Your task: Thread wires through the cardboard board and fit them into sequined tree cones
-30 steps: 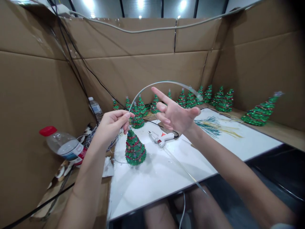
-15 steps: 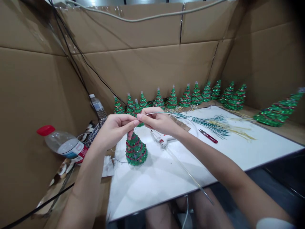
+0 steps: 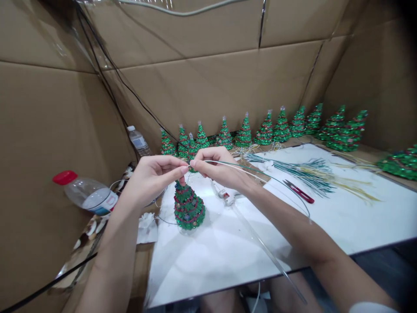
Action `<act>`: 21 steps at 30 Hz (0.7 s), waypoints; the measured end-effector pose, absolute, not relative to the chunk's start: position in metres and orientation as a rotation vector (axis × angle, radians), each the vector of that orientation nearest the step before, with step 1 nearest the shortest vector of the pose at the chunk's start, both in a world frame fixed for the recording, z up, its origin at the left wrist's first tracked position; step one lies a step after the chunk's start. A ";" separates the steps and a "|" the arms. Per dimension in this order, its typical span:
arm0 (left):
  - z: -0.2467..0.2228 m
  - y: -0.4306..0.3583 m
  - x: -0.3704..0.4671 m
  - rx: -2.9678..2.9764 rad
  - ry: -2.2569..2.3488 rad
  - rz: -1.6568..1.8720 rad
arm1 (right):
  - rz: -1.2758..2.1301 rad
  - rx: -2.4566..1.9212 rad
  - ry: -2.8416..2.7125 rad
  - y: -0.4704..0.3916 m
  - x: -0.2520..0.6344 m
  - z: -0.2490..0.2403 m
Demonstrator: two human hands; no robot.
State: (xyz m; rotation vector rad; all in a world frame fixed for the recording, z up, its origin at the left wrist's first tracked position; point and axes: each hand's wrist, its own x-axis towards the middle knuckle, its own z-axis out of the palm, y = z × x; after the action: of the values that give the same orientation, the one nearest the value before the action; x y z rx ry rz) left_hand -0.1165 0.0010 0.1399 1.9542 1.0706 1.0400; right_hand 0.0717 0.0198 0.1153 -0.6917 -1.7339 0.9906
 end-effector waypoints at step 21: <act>0.141 0.005 -0.117 1.878 0.937 0.860 | 0.910 -0.594 -1.797 0.024 0.085 0.119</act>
State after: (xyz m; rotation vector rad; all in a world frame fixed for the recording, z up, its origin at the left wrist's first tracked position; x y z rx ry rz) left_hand -0.1169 0.0054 0.1409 1.8785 0.9365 0.8597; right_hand 0.0854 0.0236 0.1194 -0.5939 -1.7966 0.9097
